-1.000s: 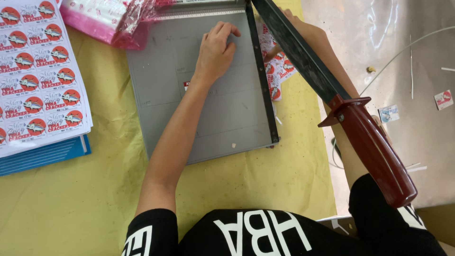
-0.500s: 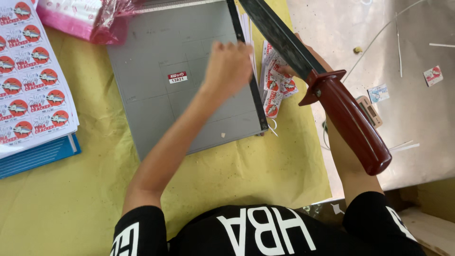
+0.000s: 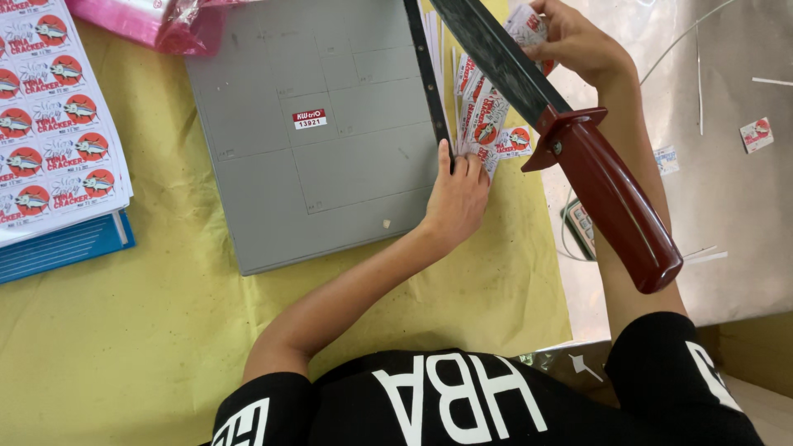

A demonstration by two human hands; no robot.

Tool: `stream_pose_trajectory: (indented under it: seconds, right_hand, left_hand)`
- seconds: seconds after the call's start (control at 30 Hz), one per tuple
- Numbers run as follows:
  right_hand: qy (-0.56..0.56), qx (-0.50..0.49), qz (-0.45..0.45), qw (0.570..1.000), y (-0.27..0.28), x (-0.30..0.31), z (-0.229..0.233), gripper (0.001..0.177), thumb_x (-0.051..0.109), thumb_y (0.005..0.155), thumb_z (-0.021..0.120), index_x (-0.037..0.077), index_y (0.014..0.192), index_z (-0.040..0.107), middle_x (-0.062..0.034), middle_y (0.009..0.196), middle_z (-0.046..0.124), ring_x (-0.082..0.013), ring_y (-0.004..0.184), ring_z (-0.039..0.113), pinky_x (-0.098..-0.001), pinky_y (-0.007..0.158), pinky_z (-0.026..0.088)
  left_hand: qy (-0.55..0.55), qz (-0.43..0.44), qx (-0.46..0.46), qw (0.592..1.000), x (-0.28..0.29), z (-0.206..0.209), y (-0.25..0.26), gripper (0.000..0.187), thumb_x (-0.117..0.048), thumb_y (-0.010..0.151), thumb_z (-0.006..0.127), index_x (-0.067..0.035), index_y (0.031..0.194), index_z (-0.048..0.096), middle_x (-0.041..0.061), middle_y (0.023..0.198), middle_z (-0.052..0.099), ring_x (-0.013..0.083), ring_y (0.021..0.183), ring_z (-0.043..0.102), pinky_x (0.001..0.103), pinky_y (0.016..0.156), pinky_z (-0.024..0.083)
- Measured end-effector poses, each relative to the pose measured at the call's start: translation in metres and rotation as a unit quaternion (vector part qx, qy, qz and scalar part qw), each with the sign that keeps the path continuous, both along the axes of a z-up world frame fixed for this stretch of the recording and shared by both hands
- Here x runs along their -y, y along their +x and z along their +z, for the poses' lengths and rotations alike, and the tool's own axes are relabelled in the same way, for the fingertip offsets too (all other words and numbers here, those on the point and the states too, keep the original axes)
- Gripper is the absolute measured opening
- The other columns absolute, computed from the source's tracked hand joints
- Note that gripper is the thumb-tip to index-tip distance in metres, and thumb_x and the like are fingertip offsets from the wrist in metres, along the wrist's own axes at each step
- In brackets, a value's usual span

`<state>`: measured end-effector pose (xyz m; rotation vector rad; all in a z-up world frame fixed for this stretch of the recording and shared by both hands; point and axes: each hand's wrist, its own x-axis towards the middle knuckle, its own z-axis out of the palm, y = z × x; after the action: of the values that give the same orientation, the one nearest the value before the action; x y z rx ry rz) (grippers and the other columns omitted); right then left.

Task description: The person uses a knife to cut a sheet of printed stickers into smaller pieces on a grey cutting board. They repeatedly slice the paper and gather the cut pieces.

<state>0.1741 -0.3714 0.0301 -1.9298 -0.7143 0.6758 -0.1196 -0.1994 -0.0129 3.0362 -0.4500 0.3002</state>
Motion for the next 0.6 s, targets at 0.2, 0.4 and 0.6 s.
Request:
stream_pose_trajectory:
  seconds: [0.2, 0.4, 0.6]
  right_hand:
    - [0.058, -0.014, -0.023, 0.998, 0.034, 0.003, -0.009, 0.029, 0.0, 0.102, 0.068, -0.003, 0.129, 0.058, -0.0139, 0.114, 0.07, -0.0194, 0.095, 0.07, -0.0325, 0.08, 0.057]
    - [0.137, -0.06, -0.04, 0.988, 0.009, 0.017, 0.017, 0.031, 0.0, 0.097, 0.068, -0.001, 0.127, 0.061, -0.0086, 0.119, 0.07, -0.0179, 0.107, 0.07, -0.0331, 0.094, 0.057]
    - [0.294, -0.073, -0.144, 0.942, -0.045, 0.023, 0.065, 0.022, 0.006, 0.095, 0.062, 0.001, 0.117, 0.063, -0.0063, 0.114, 0.07, -0.0184, 0.107, 0.07, -0.0332, 0.098, 0.055]
  left_hand:
    - [-0.051, -0.014, -0.006, 0.999, -0.002, -0.008, -0.003, 0.041, -0.032, 0.088, 0.062, -0.001, 0.114, 0.07, 0.021, 0.124, 0.058, 0.0334, 0.116, 0.055, 0.068, 0.117, 0.022]
    - [-0.065, -0.022, -0.012, 0.998, -0.006, -0.004, -0.003, 0.046, -0.036, 0.086, 0.064, 0.0, 0.115, 0.069, 0.021, 0.125, 0.057, 0.0323, 0.115, 0.054, 0.068, 0.118, 0.021]
    - [-0.074, -0.025, -0.003, 0.997, -0.008, -0.004, -0.003, 0.048, -0.038, 0.084, 0.065, 0.0, 0.114, 0.069, 0.021, 0.124, 0.057, 0.033, 0.118, 0.054, 0.068, 0.117, 0.021]
